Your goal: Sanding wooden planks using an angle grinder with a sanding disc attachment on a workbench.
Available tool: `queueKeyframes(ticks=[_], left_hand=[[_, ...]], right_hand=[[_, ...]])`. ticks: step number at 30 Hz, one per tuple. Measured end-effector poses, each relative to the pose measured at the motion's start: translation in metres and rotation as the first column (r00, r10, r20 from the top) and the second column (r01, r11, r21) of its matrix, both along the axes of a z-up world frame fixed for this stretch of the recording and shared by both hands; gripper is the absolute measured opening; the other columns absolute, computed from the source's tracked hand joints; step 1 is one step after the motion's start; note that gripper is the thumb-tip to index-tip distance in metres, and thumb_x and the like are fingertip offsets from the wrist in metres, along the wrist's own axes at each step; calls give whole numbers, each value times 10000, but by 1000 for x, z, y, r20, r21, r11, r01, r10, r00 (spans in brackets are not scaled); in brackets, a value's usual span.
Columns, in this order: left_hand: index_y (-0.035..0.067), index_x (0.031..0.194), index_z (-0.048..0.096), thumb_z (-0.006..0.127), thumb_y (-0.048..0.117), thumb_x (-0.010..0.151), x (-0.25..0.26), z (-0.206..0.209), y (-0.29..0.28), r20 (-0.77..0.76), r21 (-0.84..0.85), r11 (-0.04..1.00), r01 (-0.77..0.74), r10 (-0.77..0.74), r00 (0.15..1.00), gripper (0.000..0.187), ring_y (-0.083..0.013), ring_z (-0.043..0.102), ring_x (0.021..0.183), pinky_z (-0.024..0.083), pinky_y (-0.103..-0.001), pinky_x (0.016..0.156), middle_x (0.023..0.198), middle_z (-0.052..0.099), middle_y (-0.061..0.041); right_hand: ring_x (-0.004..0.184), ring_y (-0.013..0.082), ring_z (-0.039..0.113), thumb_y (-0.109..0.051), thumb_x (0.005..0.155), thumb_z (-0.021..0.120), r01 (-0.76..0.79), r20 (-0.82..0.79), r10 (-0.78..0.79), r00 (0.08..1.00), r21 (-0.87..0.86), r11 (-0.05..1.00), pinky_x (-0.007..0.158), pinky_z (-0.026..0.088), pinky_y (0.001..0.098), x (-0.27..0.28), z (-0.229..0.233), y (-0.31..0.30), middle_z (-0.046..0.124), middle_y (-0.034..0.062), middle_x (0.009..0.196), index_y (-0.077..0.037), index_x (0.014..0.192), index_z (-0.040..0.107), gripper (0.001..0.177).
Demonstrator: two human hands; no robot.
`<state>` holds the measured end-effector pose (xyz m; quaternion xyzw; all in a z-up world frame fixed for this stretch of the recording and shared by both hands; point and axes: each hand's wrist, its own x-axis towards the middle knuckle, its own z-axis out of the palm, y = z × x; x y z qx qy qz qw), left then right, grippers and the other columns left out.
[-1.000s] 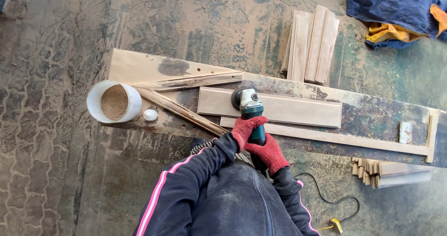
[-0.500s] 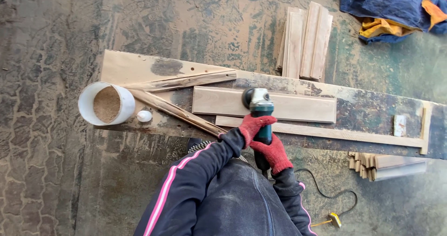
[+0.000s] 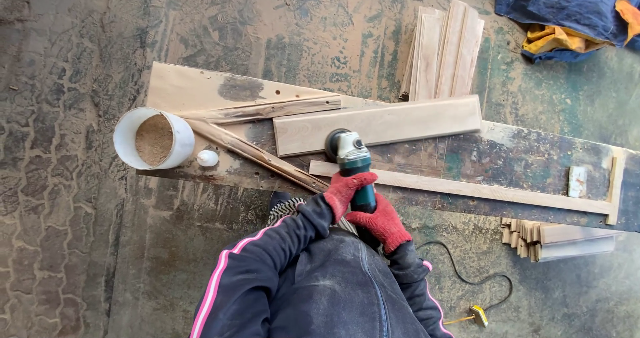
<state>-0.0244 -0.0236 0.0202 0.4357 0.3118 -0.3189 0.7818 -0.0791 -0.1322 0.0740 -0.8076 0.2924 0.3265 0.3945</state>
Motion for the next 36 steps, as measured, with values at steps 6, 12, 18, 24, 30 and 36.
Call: queueKeyframes(ticks=[6, 12, 18, 24, 30, 36], left_hand=[[16, 1177, 678, 1034, 283, 552, 3, 0, 19, -10, 38, 998, -50, 50, 999, 768, -244, 693, 903, 562, -459, 883, 923, 715, -137], [41, 1116, 701, 1005, 210, 544, 18, 7, -16, 40, -16, 1000, 3, -2, 999, 669, -277, 711, 878, 564, -482, 872, 886, 714, -129], [37, 1114, 706, 1017, 233, 535, 24, -6, -16, 24, -4, 1000, -8, 8, 1000, 686, -288, 704, 894, 557, -482, 871, 896, 709, -142], [59, 1158, 689, 1045, 233, 530, 24, -34, 26, -22, 49, 989, -141, 142, 990, 742, -284, 706, 906, 593, -510, 806, 919, 718, -127], [33, 1140, 711, 1044, 221, 525, 35, -9, 44, 10, 79, 981, -177, 177, 984, 724, -256, 703, 928, 585, -508, 807, 912, 725, -129], [13, 1051, 721, 1017, 244, 519, 63, -10, 12, 40, 44, 996, -75, 73, 997, 650, -285, 735, 832, 594, -462, 806, 819, 710, -145]], right_hand=[[1005, 346, 697, -491, 469, 975, -40, 19, 39, 999, 18, 999, 892, 535, 450, 13, -2, 19, 711, 178, 964, -130, 1083, 684, 769], [907, 302, 697, -523, 478, 988, 89, 89, -85, 992, -37, 995, 822, 542, 434, 2, -30, -13, 695, 149, 876, -147, 1005, 687, 713], [865, 281, 680, -488, 472, 1007, 86, 113, -85, 990, -5, 996, 790, 536, 412, 6, -31, -14, 686, 140, 838, -133, 977, 692, 693], [934, 340, 692, -474, 489, 975, -98, 75, 95, 993, 41, 994, 830, 528, 459, 36, 4, 36, 686, 181, 894, -96, 1019, 674, 718], [920, 328, 702, -477, 478, 975, -107, 70, 104, 992, 43, 993, 824, 540, 445, 50, 4, 47, 692, 162, 882, -126, 1020, 690, 706], [850, 288, 679, -467, 480, 988, 14, 94, -14, 995, 3, 1000, 795, 531, 410, 55, 5, 25, 681, 141, 820, -112, 969, 683, 677]])
